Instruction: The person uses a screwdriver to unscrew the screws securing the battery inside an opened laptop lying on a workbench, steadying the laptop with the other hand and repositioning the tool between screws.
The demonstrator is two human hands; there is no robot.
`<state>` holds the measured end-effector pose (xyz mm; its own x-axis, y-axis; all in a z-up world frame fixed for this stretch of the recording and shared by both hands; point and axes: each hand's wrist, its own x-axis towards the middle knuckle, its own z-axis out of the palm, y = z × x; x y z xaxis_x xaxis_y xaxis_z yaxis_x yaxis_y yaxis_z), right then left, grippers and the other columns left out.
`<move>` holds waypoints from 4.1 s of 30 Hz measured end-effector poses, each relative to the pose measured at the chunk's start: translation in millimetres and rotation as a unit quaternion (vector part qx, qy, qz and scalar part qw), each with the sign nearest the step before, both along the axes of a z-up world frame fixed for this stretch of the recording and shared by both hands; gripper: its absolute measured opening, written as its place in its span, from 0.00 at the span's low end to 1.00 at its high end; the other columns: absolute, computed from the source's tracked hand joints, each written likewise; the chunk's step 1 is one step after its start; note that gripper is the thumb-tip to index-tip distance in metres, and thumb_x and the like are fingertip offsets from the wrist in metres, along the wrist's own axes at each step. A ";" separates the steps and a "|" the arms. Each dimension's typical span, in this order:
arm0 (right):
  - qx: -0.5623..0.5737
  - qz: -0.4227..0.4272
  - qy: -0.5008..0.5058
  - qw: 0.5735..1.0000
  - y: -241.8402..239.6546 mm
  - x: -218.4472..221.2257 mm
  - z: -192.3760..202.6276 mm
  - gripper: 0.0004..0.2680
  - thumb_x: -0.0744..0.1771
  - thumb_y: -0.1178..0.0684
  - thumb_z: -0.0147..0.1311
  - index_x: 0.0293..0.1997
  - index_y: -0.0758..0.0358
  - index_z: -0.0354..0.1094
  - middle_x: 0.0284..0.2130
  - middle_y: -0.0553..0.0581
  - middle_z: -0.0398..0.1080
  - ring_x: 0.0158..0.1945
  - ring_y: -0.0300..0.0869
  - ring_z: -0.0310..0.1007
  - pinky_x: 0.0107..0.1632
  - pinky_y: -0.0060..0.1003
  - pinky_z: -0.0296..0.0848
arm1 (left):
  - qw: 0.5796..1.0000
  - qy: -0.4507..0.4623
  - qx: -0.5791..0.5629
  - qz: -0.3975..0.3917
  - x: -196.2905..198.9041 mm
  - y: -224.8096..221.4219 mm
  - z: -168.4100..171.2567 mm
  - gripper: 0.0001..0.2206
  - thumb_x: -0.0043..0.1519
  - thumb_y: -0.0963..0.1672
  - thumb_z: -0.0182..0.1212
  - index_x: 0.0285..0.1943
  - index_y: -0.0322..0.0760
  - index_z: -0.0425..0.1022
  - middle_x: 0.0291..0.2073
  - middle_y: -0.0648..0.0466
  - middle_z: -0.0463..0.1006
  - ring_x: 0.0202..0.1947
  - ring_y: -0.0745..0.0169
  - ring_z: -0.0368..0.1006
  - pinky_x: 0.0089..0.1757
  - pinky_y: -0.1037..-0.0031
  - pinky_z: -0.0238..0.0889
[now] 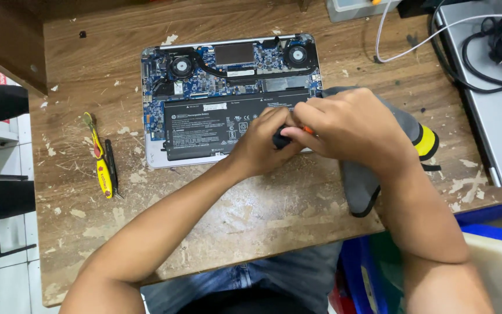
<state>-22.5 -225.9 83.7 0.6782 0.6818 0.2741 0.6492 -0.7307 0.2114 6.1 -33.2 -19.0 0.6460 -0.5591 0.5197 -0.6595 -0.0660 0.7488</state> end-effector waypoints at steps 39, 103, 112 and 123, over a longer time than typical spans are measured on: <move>-0.024 0.016 0.058 0.998 3.3 -6.3 19.4 0.10 0.70 0.47 0.54 0.34 0.54 0.58 0.28 0.49 0.65 0.26 0.45 0.73 0.23 0.42 0.65 | 0.993 -0.087 -0.032 -0.067 -3.9 2.2 22.9 0.05 0.62 0.40 0.54 0.42 0.29 0.69 0.35 0.46 0.73 0.37 0.47 0.68 0.50 0.59 0.58; -0.015 -0.003 0.143 0.990 0.2 -3.8 20.6 0.09 0.70 0.46 0.53 0.37 0.56 0.59 0.31 0.52 0.62 0.25 0.49 0.73 0.20 0.46 0.65 | 0.997 -0.047 -0.022 -0.064 -3.3 0.3 16.2 0.05 0.58 0.37 0.57 0.42 0.30 0.73 0.34 0.49 0.75 0.35 0.53 0.70 0.58 0.58 0.59; -0.022 0.002 0.101 0.995 -1.4 -4.1 13.6 0.13 0.72 0.42 0.52 0.33 0.55 0.60 0.26 0.49 0.66 0.26 0.46 0.73 0.23 0.43 0.62 | 0.998 -0.049 -0.028 -0.006 -3.5 -1.3 25.3 0.11 0.61 0.42 0.67 0.37 0.35 0.66 0.29 0.51 0.68 0.33 0.51 0.63 0.45 0.64 0.57; -0.073 -0.053 0.039 0.995 -5.4 -5.1 10.5 0.22 0.72 0.26 0.53 0.29 0.51 0.57 0.20 0.45 0.67 0.20 0.45 0.70 0.22 0.41 0.62 | 0.996 -0.064 -0.059 0.009 -3.2 -2.6 17.9 0.06 0.58 0.37 0.69 0.38 0.34 0.74 0.32 0.54 0.77 0.33 0.54 0.71 0.48 0.64 0.60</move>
<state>-27.6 -231.3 94.2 0.7638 0.6338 0.1219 0.5884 -0.7615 0.2719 2.9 -35.8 -1.2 0.5786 -0.4791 0.6601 -0.7502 0.0049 0.6611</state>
